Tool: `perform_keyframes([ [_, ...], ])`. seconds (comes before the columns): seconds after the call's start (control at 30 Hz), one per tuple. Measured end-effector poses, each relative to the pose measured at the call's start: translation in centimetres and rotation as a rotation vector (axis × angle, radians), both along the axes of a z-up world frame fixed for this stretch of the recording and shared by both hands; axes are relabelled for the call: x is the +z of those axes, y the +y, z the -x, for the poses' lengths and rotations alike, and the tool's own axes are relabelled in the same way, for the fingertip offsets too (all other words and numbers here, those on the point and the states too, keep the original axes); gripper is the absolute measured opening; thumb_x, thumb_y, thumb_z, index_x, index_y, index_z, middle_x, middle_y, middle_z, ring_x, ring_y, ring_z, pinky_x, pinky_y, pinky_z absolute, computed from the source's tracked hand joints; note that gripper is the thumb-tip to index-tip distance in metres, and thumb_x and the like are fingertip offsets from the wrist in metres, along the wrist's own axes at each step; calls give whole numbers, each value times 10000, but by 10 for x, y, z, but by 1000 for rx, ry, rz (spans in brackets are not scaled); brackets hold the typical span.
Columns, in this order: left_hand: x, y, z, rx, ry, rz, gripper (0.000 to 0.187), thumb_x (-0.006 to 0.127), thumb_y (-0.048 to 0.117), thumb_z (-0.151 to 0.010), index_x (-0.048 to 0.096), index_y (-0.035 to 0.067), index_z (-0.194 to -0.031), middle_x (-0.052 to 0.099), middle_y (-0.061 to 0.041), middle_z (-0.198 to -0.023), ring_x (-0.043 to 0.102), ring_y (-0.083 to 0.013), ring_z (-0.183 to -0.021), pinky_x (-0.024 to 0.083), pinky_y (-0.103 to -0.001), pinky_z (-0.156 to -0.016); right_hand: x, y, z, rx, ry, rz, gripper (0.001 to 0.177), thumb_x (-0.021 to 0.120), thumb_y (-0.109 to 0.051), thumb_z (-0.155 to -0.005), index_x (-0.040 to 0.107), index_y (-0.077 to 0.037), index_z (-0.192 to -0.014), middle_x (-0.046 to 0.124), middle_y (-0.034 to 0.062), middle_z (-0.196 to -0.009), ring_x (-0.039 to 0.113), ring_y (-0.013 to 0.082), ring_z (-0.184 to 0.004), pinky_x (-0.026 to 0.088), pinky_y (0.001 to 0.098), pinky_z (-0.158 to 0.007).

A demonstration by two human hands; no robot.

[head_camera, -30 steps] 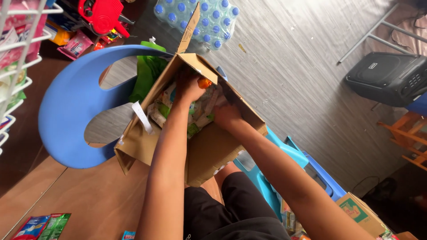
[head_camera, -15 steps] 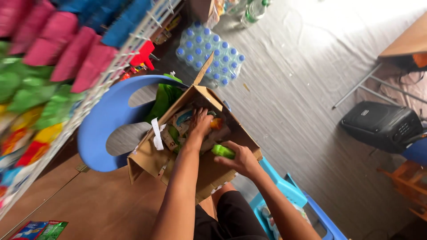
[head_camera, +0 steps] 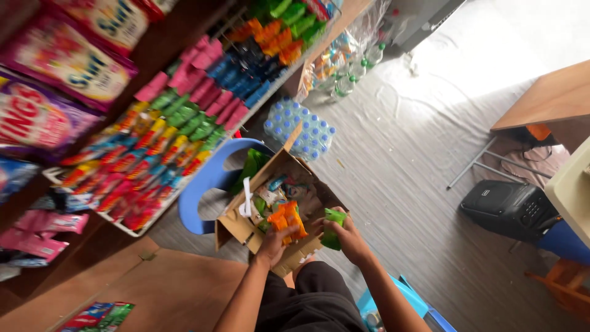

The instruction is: Stocking various household products from a cardboard box onto store shelves.

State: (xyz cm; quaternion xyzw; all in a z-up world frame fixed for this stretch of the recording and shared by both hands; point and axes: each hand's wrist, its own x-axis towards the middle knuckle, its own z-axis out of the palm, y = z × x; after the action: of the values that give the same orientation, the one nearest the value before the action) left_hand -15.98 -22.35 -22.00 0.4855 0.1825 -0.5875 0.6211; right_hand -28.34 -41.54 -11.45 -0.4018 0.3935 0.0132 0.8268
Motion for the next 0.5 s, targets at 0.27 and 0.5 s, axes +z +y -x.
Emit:
perform_keyframes([
  [0.27,104,37,-60,38,16,296,543,767,79,-851,568,95,-1356,643,-31,-1218,622,-201,-1172,500,-383,-1031,56,30,-60,-311,-177,-155,506,426,-361,-1017,548,-39,-1388,636,109,-913,634,224,-806,548,373,-756],
  [0.5,151,52,-124,42,-72,541,615,767,25,-840,531,94,-1404,617,-47,-1291,583,-199,-1240,453,-386,-1098,110,53,-121,-455,-221,-194,374,508,-381,-1049,527,-92,-1285,608,47,-1187,624,210,-1102,532,486,-943],
])
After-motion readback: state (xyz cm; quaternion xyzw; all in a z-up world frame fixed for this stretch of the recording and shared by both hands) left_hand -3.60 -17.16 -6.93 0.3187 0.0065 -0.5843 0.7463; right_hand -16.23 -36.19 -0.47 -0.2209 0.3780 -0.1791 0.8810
